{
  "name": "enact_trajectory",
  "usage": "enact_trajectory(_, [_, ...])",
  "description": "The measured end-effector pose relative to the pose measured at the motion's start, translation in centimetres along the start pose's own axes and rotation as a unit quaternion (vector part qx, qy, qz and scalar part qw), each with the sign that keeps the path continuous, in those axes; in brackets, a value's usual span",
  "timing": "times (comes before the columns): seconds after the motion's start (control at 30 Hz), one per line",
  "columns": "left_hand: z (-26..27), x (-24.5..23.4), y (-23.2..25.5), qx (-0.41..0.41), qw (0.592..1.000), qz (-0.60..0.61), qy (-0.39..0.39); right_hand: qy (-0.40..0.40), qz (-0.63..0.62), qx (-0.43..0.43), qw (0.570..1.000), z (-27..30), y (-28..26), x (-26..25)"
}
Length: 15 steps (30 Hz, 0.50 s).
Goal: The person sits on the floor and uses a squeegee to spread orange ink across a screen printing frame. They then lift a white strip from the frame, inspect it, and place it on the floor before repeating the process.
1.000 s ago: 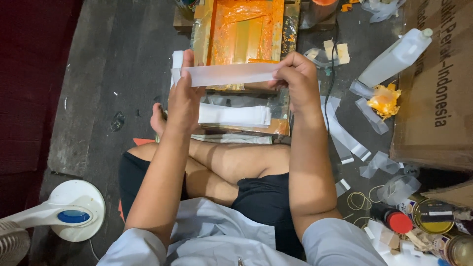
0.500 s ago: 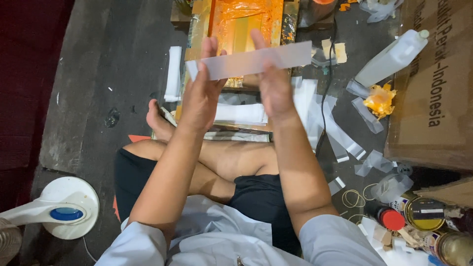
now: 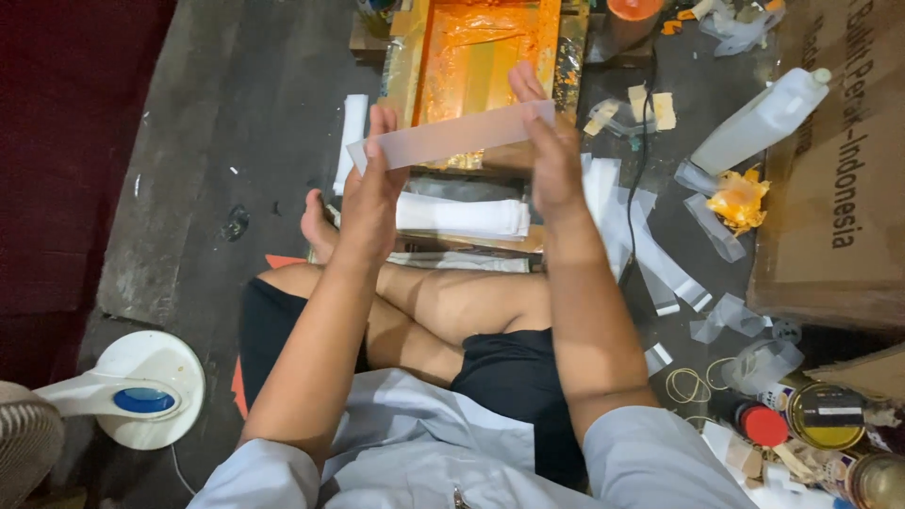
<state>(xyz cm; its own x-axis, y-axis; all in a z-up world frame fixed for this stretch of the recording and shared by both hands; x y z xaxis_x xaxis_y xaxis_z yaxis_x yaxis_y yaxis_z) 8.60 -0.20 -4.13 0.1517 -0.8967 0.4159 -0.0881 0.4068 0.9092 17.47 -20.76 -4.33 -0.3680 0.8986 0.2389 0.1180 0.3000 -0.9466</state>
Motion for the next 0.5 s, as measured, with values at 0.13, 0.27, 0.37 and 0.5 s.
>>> enact_trajectory(0.13, [1.6,-0.6,0.2,-0.022,0.999,-0.013,0.028,-0.035,0.035,0.006,0.999,-0.1,1.4,1.2])
enact_trajectory(0.27, [2.9,-2.3,0.5,-0.003,0.998,-0.054,0.021,-0.061,0.017,0.009,0.998,0.3,3.9,3.1])
enact_trajectory(0.37, [4.4,-5.9,0.8,-0.031,0.986,-0.124,0.107,-0.061,0.015,0.001,0.998,-0.2,6.8,2.3])
enact_trajectory(0.5, [3.8,-19.0,-7.9,-0.101,0.954,-0.219,0.176,-0.053,0.059,0.076,0.994,0.4,8.0,3.6])
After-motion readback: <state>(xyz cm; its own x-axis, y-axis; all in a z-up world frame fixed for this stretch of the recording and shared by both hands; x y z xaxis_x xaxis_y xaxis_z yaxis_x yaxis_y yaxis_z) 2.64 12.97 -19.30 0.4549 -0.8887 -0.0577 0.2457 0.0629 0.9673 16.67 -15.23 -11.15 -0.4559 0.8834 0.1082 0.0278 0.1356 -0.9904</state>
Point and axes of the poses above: each hand's wrist, its own z-axis away from the middle knuckle, its own x-axis out of the palm, y = z × x, the point moved 10 cm from there along -z, towards the middle knuckle, and after that the axes turned 5 degrees about -y, right-handed, at the moved point
